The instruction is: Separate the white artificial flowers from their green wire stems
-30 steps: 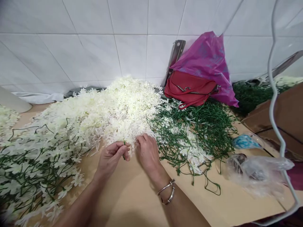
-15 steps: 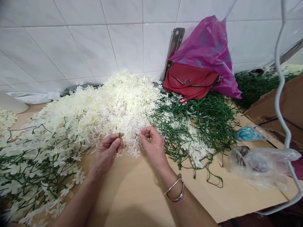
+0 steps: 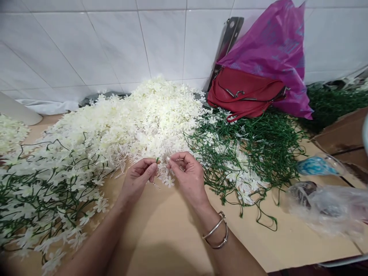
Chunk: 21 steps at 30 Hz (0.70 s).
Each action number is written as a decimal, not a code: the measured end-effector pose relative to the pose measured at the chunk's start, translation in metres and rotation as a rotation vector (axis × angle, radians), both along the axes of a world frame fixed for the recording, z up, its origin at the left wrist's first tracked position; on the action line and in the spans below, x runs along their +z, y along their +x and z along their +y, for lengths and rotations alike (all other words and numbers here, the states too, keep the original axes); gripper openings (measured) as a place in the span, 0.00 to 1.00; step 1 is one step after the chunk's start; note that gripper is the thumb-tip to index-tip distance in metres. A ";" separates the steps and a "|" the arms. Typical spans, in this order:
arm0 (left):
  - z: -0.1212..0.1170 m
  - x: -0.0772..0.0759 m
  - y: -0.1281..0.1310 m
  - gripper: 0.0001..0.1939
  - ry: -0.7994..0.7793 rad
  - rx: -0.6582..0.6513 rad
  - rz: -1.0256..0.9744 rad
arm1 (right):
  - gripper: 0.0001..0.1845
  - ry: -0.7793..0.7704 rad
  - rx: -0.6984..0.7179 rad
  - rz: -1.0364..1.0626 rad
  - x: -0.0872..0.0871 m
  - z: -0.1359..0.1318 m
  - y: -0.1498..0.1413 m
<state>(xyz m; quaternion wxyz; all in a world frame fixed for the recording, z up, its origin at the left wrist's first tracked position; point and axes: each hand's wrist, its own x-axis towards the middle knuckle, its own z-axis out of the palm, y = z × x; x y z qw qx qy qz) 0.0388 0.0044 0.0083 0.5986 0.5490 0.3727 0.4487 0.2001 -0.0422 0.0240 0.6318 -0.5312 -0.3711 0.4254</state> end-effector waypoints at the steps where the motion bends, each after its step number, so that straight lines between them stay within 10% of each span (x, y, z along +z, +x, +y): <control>1: 0.000 -0.001 0.000 0.20 -0.004 -0.007 -0.011 | 0.11 0.007 -0.004 -0.007 0.001 -0.001 0.000; 11: -0.003 0.008 -0.011 0.16 -0.269 -0.069 -0.458 | 0.14 0.001 -0.198 -0.112 -0.004 0.003 0.010; 21: 0.001 0.037 -0.037 0.12 -0.145 -0.892 0.195 | 0.12 0.015 -0.166 -0.121 -0.004 0.000 0.008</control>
